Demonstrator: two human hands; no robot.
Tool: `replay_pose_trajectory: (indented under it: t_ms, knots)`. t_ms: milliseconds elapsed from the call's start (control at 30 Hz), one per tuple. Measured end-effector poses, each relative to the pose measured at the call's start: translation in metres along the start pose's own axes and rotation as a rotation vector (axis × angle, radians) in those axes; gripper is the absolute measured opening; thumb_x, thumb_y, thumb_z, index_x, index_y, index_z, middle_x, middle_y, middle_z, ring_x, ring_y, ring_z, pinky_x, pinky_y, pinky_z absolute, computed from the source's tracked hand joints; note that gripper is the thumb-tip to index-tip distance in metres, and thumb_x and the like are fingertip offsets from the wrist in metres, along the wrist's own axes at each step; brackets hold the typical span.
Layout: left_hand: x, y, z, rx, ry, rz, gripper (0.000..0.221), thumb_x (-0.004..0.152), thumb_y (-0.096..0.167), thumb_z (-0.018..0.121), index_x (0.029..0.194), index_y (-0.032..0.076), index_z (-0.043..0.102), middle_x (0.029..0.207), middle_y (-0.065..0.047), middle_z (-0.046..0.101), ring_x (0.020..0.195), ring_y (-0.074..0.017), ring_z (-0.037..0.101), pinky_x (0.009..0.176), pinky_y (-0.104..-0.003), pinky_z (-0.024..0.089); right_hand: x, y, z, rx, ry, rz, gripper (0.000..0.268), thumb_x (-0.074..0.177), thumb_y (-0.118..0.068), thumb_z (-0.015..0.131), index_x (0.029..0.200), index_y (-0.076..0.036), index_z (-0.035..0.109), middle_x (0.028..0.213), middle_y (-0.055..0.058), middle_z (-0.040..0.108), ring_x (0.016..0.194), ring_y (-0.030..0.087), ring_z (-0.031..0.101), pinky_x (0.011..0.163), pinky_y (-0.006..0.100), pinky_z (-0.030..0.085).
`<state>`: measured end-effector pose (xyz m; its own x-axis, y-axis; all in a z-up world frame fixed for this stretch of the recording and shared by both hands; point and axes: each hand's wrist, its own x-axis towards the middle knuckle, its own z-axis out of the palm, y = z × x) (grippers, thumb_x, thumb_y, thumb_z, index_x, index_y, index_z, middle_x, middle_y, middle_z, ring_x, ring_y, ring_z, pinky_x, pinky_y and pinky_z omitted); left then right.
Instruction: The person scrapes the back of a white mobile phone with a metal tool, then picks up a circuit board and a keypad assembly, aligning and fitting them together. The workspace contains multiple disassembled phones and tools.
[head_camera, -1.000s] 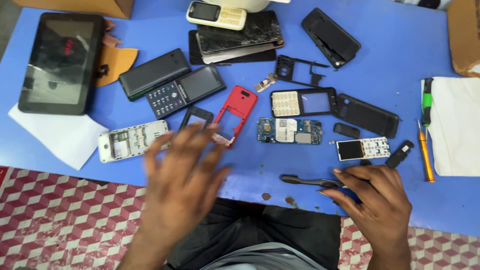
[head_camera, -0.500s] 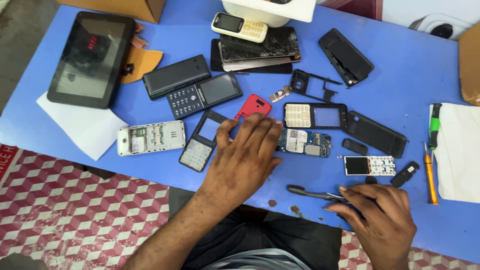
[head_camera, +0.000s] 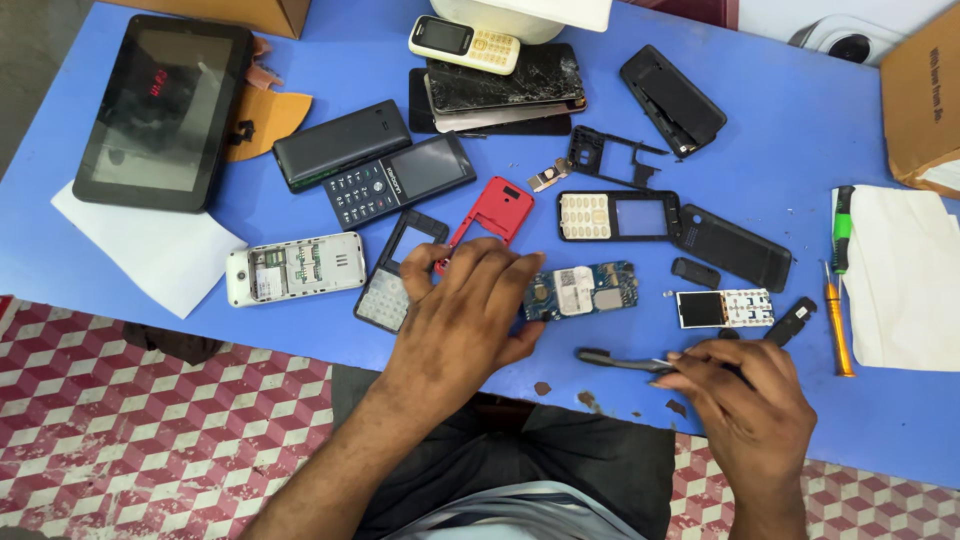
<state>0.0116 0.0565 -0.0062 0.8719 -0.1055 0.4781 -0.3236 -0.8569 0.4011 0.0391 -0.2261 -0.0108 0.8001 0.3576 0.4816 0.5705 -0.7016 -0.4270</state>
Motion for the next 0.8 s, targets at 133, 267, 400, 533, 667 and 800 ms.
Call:
replay_pose_trajectory:
  t_ms: [133, 267, 400, 533, 667, 800]
  knots:
    - [-0.019, -0.001, -0.018, -0.033, 0.005, -0.05, 0.066, 0.075, 0.029, 0.087, 0.131, 0.008, 0.06, 0.117, -0.004, 0.064, 0.123, -0.021, 0.057, 0.109, -0.057, 0.025, -0.006, 0.005, 0.002, -0.054, 0.022, 0.025, 0.027, 0.072, -0.01, 0.089, 0.096, -0.005, 0.077, 0.097, 0.004, 0.07, 0.09, 0.017, 0.065, 0.082, 0.031, 0.048]
    - [-0.035, -0.002, -0.035, -0.009, 0.051, -0.087, 0.067, 0.075, 0.031, 0.087, 0.132, 0.008, 0.06, 0.12, -0.005, 0.064, 0.124, -0.022, 0.057, 0.112, -0.056, 0.024, -0.011, 0.009, 0.004, -0.068, 0.026, 0.025, 0.021, 0.078, -0.007, 0.086, 0.098, -0.007, 0.078, 0.098, 0.003, 0.071, 0.091, 0.016, 0.065, 0.086, 0.03, 0.047]
    - [-0.044, -0.004, -0.043, -0.037, 0.059, -0.091, 0.066, 0.075, 0.032, 0.087, 0.131, 0.008, 0.061, 0.118, -0.002, 0.065, 0.121, -0.021, 0.058, 0.111, -0.056, 0.023, -0.011, 0.011, 0.003, -0.104, 0.075, 0.041, 0.015, 0.086, -0.009, 0.089, 0.096, -0.007, 0.077, 0.099, 0.002, 0.071, 0.095, 0.016, 0.066, 0.09, 0.03, 0.045]
    - [-0.044, -0.004, -0.045, -0.011, 0.057, -0.062, 0.065, 0.075, 0.033, 0.087, 0.13, 0.008, 0.062, 0.116, 0.0, 0.065, 0.12, -0.0203, 0.059, 0.111, -0.055, 0.024, -0.012, 0.008, 0.006, -0.157, 0.11, 0.085, 0.026, 0.082, -0.012, 0.091, 0.104, -0.006, 0.078, 0.102, 0.004, 0.071, 0.094, 0.018, 0.065, 0.087, 0.031, 0.043]
    - [-0.041, 0.002, -0.043, -0.048, 0.045, -0.027, 0.063, 0.075, 0.03, 0.085, 0.13, 0.007, 0.063, 0.116, -0.001, 0.066, 0.117, -0.0186, 0.06, 0.109, -0.054, 0.026, -0.007, 0.006, 0.007, -0.192, 0.152, 0.094, 0.027, 0.083, -0.013, 0.091, 0.106, -0.007, 0.078, 0.107, 0.005, 0.071, 0.094, 0.018, 0.064, 0.088, 0.031, 0.044]
    - [-0.035, 0.006, -0.036, -0.071, -0.027, -0.013, 0.063, 0.075, 0.03, 0.083, 0.13, 0.006, 0.063, 0.116, -0.003, 0.066, 0.119, -0.0204, 0.06, 0.108, -0.054, 0.028, -0.009, 0.005, 0.007, -0.21, 0.145, 0.11, 0.032, 0.083, -0.011, 0.091, 0.112, -0.006, 0.079, 0.108, 0.005, 0.071, 0.093, 0.017, 0.062, 0.088, 0.032, 0.044]
